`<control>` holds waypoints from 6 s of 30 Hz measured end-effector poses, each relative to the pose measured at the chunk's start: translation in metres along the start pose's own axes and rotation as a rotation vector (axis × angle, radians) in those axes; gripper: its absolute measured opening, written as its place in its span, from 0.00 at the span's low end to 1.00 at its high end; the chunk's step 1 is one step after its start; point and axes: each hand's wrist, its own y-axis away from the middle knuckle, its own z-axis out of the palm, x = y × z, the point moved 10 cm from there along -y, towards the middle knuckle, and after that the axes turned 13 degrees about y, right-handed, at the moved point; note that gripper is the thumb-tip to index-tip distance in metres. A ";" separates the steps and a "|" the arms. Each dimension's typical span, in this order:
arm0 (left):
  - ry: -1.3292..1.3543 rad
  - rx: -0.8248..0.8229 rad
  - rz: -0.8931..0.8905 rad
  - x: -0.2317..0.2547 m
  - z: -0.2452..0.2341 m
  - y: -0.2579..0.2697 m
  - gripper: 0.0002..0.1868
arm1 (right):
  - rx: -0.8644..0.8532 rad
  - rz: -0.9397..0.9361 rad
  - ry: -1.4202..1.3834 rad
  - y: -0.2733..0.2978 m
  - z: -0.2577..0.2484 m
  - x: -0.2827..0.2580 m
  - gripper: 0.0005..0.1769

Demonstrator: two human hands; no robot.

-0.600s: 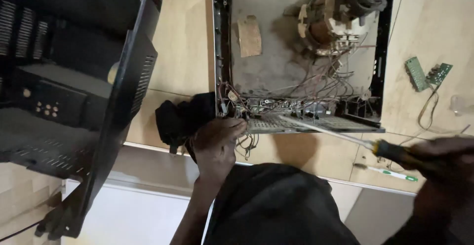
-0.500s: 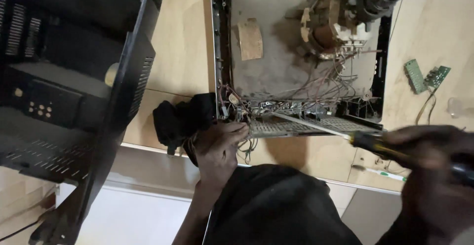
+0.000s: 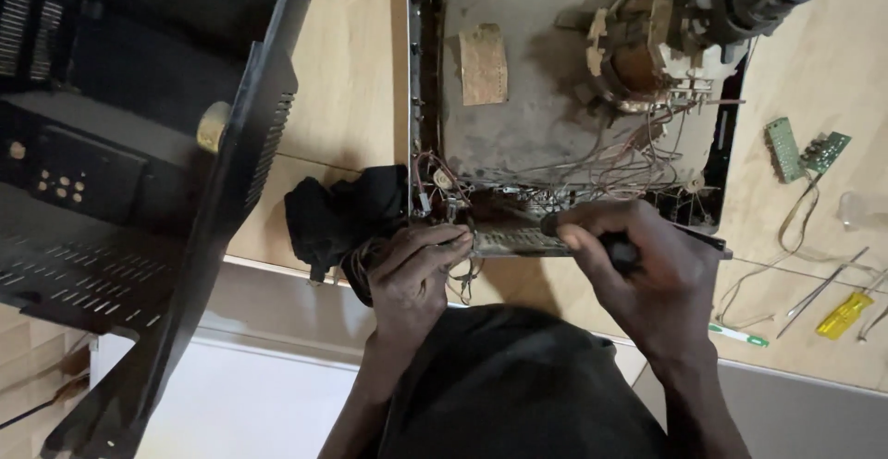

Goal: The person uses a screwdriver to work on the internal components of a disassembled CRT television. They manipulate wires and parts within the chassis while the camera shakes significantly.

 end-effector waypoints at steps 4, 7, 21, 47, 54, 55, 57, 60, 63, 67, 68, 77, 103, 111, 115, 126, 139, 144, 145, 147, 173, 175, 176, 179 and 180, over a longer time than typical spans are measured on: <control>0.002 0.000 -0.020 -0.001 -0.001 0.000 0.07 | -0.007 0.086 0.041 0.006 -0.002 0.015 0.10; -0.004 0.001 -0.010 -0.001 -0.001 -0.002 0.05 | 0.002 0.095 0.119 0.008 -0.006 0.022 0.12; 0.039 0.003 0.009 0.001 0.001 -0.005 0.06 | 0.016 0.100 0.057 0.008 -0.003 0.022 0.09; 0.008 -0.028 -0.007 -0.001 -0.001 0.001 0.08 | -0.429 0.013 0.001 -0.024 0.018 -0.030 0.11; 0.379 -0.076 -0.399 -0.044 -0.008 0.007 0.05 | -0.656 -0.253 0.029 -0.033 0.032 -0.063 0.12; 0.379 -0.072 -0.396 -0.042 -0.011 -0.002 0.05 | -0.656 -0.257 0.031 -0.036 0.031 -0.060 0.12; 0.247 -0.123 -0.429 -0.041 -0.015 -0.015 0.06 | -0.676 -0.357 -0.011 -0.039 0.029 -0.066 0.08; 0.351 -0.401 -0.487 -0.037 0.025 -0.041 0.23 | -0.678 -0.520 -0.016 -0.031 0.024 -0.085 0.25; 0.638 -0.458 -0.372 -0.040 0.050 -0.032 0.11 | -0.831 -0.495 -0.134 -0.025 0.033 -0.089 0.14; 0.616 -0.474 -0.385 -0.042 0.051 -0.021 0.12 | -0.706 -0.553 0.030 -0.031 0.039 -0.080 0.14; 0.541 -0.432 -0.482 -0.046 0.049 -0.019 0.13 | -0.678 -0.522 0.022 -0.032 0.042 -0.079 0.10; 0.441 -0.237 -0.442 -0.012 0.035 -0.041 0.15 | -0.440 -0.268 0.098 -0.038 -0.009 -0.073 0.30; 0.254 -0.219 -0.189 -0.013 0.029 -0.056 0.23 | -0.022 -0.313 -0.078 -0.039 -0.022 -0.079 0.22; 0.434 -0.370 -0.348 -0.008 0.030 -0.057 0.16 | -0.651 -0.151 -0.200 -0.029 0.013 -0.068 0.33; 0.181 -0.293 -0.197 -0.003 0.031 -0.063 0.24 | -0.322 -0.363 -0.079 -0.032 -0.005 -0.086 0.37; 0.315 -0.447 -0.270 -0.017 0.038 -0.045 0.27 | -0.204 -0.377 -0.177 -0.028 -0.014 -0.075 0.18; 0.297 -0.463 -0.157 -0.020 0.046 -0.052 0.28 | -0.014 -0.208 -0.193 -0.039 -0.022 -0.064 0.20; 0.481 -0.456 -0.414 -0.036 0.041 -0.047 0.24 | -0.235 -0.348 -0.253 -0.033 -0.016 -0.076 0.18; 0.481 -0.456 -0.415 -0.034 0.042 -0.049 0.24 | -0.236 -0.347 -0.253 -0.032 -0.015 -0.076 0.18; 0.346 -0.401 -0.254 -0.019 0.037 -0.061 0.23 | -0.287 -0.311 -0.171 -0.030 -0.008 -0.072 0.32; 0.470 -0.346 -0.409 -0.042 0.027 -0.034 0.30 | -0.128 -0.137 -0.174 -0.019 -0.002 -0.063 0.19; 0.401 -0.323 -0.365 -0.042 0.014 -0.035 0.25 | -0.130 -0.137 -0.146 -0.014 0.001 -0.057 0.19; 0.368 -0.318 -0.387 -0.049 0.009 -0.032 0.25 | -0.097 -0.111 -0.129 -0.012 -0.001 -0.052 0.19; 0.336 -0.307 -0.432 -0.055 0.000 -0.028 0.21 | -0.059 -0.065 -0.089 -0.004 -0.004 -0.037 0.19; 0.336 -0.305 -0.453 -0.055 -0.002 -0.028 0.17 | -0.051 -0.042 -0.065 -0.002 -0.004 -0.031 0.20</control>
